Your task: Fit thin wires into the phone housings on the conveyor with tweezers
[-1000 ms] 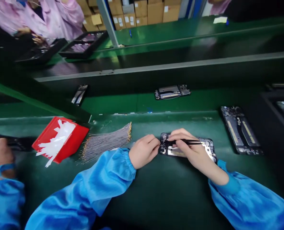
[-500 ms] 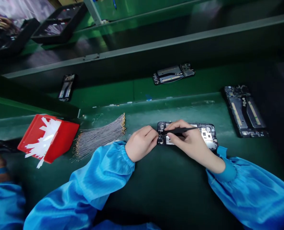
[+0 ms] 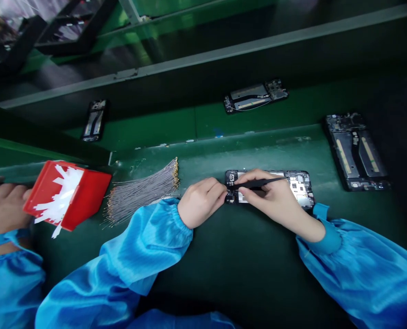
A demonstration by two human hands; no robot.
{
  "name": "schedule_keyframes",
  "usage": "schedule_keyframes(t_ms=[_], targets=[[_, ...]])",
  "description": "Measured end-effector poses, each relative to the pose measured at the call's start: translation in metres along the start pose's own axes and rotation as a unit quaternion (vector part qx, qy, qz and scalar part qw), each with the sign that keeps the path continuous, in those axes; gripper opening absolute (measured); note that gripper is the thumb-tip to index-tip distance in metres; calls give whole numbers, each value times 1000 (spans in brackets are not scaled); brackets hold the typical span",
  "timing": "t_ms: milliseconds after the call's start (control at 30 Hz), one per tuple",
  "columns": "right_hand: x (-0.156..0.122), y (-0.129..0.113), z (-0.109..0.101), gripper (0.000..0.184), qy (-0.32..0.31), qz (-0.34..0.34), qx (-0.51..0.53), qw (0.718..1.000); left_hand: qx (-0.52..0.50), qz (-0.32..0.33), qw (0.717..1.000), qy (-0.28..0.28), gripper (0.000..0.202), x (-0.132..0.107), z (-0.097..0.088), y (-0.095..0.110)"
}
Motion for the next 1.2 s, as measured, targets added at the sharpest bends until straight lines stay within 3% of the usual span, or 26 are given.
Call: schedule_keyframes(t_ms=[1000,1200], targets=[[0,-2,0,12,4,-17,-16,1000,6,-12,1000,-16,23,0,1,0],[-2,-11,1,14,-6,-94,-37,995,5,-13,1000,-22,23,0,1,-1]])
Point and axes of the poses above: each hand's wrist, its own x-axis towards the middle knuckle, its own z-axis out of the palm, y = z × x, the point moved 4 cm from there along x, towards the middle knuckle, and after that the axes turned 9 degrees about y, right-handed, at the moved point
